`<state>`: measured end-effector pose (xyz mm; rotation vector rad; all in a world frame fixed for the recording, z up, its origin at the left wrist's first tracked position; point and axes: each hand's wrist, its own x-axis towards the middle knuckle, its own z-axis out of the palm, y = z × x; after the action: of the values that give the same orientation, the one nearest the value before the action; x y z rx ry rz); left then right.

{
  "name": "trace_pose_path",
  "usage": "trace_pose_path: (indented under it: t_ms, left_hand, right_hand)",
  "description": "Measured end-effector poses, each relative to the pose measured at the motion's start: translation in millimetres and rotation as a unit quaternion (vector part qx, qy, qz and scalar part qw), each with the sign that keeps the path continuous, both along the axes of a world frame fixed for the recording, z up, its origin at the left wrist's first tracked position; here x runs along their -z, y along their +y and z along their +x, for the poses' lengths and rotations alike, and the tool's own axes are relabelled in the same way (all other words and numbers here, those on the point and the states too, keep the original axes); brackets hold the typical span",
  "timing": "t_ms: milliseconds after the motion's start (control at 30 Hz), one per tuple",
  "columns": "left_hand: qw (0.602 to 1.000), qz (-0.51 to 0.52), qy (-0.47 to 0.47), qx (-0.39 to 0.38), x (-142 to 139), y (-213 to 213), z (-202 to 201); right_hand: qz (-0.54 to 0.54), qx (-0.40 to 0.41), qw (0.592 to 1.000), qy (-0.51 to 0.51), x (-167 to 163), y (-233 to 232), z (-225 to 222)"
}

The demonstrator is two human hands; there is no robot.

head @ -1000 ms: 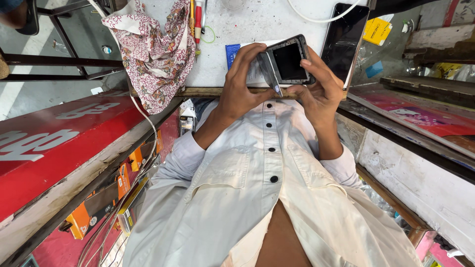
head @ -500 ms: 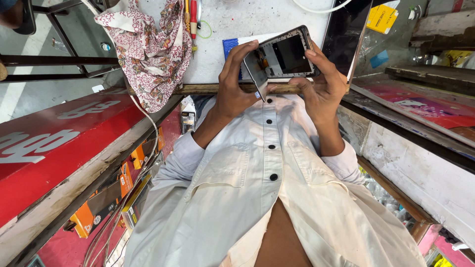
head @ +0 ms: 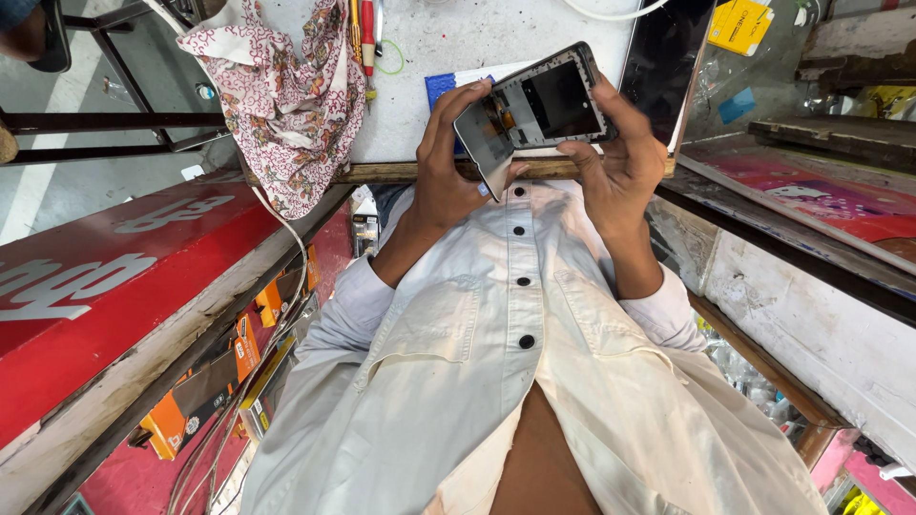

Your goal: The person disassembles a smartphone, removes the back cover, and uses a metal prying tool to separate internal components. They wipe the device with a cloth and continue manipulating the phone's internal parts on a cluttered workbench.

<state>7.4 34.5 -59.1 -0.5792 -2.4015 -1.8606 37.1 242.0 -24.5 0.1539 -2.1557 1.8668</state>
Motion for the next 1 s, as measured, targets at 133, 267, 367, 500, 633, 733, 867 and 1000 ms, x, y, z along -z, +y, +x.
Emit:
trace_pose_path:
  t_ms: [133, 267, 367, 500, 633, 733, 867, 1000]
  left_hand:
    - [1.000, 0.004, 0.010, 0.001, 4, 1, 0]
    - [1.000, -0.002, 0.009, 0.004, 6, 0, 0]
    - [1.000, 0.007, 0.007, 0.017, 7, -2, 1]
    - [1.000, 0.001, -0.005, 0.025, 7, -3, 1]
    - [1.000, -0.008, -0.004, 0.029, 10, -3, 2]
    - [0.999, -0.007, -0.003, 0.033, 13, -3, 3]
    - [0.999, -0.011, -0.001, 0.035, 15, -3, 3]
    - [0.999, -0.011, -0.005, 0.038, 15, -3, 4]
  right_hand:
    - [-0.032, -0.001, 0.998, -0.054, 0, -8, 2]
    - [-0.085, -0.048, 0.977, -0.188, 17, -24, 10]
    - [-0.089, -0.047, 0.974, -0.204, 32, -29, 11]
    - [-0.122, -0.006, 0.959, -0.254, 42, -31, 10]
    - [-0.129, 0.013, 0.952, -0.279, 46, -30, 5]
    - [-0.083, 0.020, 0.960, -0.265, 49, -31, 2]
    - [-0.029, 0.038, 0.965, -0.256, 52, -33, 0]
    - [-0.064, 0.054, 0.956, -0.281, 54, -35, 0]
